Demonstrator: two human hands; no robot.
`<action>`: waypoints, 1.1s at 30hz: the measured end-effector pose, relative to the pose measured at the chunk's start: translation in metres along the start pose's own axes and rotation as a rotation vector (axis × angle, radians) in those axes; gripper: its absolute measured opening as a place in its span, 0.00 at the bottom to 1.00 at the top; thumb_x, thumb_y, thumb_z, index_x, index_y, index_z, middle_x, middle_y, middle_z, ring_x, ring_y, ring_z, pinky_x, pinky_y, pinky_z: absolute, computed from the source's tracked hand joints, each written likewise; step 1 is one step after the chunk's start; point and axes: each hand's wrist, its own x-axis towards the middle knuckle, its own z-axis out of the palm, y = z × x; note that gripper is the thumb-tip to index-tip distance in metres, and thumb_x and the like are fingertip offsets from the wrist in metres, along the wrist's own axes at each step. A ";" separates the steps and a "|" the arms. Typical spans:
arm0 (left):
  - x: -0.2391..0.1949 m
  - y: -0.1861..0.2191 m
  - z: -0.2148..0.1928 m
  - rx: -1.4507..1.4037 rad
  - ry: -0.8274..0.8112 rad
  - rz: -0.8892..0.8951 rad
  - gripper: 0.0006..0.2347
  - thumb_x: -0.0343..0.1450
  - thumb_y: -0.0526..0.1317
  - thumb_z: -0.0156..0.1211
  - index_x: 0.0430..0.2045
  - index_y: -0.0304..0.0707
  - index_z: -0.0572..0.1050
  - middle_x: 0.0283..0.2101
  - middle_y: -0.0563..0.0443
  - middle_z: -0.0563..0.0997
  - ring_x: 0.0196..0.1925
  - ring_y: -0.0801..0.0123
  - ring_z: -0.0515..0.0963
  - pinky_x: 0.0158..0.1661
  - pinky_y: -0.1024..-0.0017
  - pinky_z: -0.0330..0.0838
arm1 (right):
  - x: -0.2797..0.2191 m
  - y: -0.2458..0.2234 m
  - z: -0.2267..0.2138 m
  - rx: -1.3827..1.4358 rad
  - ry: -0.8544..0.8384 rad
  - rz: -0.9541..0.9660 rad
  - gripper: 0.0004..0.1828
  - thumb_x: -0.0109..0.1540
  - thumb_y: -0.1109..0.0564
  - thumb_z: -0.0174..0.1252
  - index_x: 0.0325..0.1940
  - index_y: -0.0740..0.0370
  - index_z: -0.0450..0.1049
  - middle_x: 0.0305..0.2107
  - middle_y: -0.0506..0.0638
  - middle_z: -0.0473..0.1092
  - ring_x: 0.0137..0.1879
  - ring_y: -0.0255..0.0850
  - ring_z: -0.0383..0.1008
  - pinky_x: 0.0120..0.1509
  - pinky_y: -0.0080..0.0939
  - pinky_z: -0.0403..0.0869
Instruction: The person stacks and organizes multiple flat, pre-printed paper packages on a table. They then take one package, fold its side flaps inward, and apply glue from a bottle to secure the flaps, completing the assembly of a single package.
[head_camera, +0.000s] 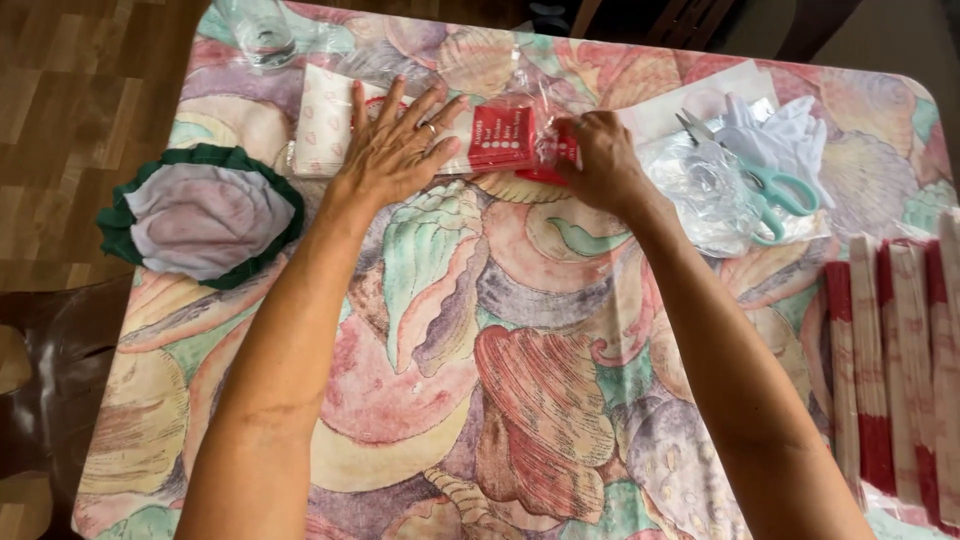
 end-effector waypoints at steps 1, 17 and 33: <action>0.001 0.000 0.000 0.002 0.000 0.009 0.29 0.74 0.65 0.15 0.73 0.72 0.38 0.79 0.60 0.43 0.80 0.47 0.35 0.65 0.34 0.13 | -0.005 0.001 -0.005 -0.003 0.004 0.008 0.16 0.66 0.57 0.61 0.57 0.64 0.74 0.46 0.57 0.76 0.55 0.54 0.71 0.65 0.56 0.65; -0.005 0.009 -0.013 0.075 0.224 0.232 0.31 0.76 0.56 0.31 0.76 0.47 0.43 0.79 0.38 0.41 0.78 0.31 0.32 0.62 0.19 0.22 | -0.039 0.040 0.002 -0.202 -0.136 -0.019 0.39 0.52 0.34 0.67 0.64 0.49 0.73 0.62 0.54 0.66 0.63 0.61 0.60 0.70 0.66 0.51; 0.031 0.220 -0.061 -0.353 0.936 0.765 0.07 0.77 0.21 0.53 0.48 0.13 0.74 0.46 0.28 0.75 0.49 0.43 0.74 0.51 0.52 0.73 | -0.436 -0.086 -0.268 0.075 1.369 1.030 0.09 0.81 0.63 0.55 0.64 0.65 0.65 0.36 0.48 0.66 0.33 0.34 0.70 0.34 0.32 0.77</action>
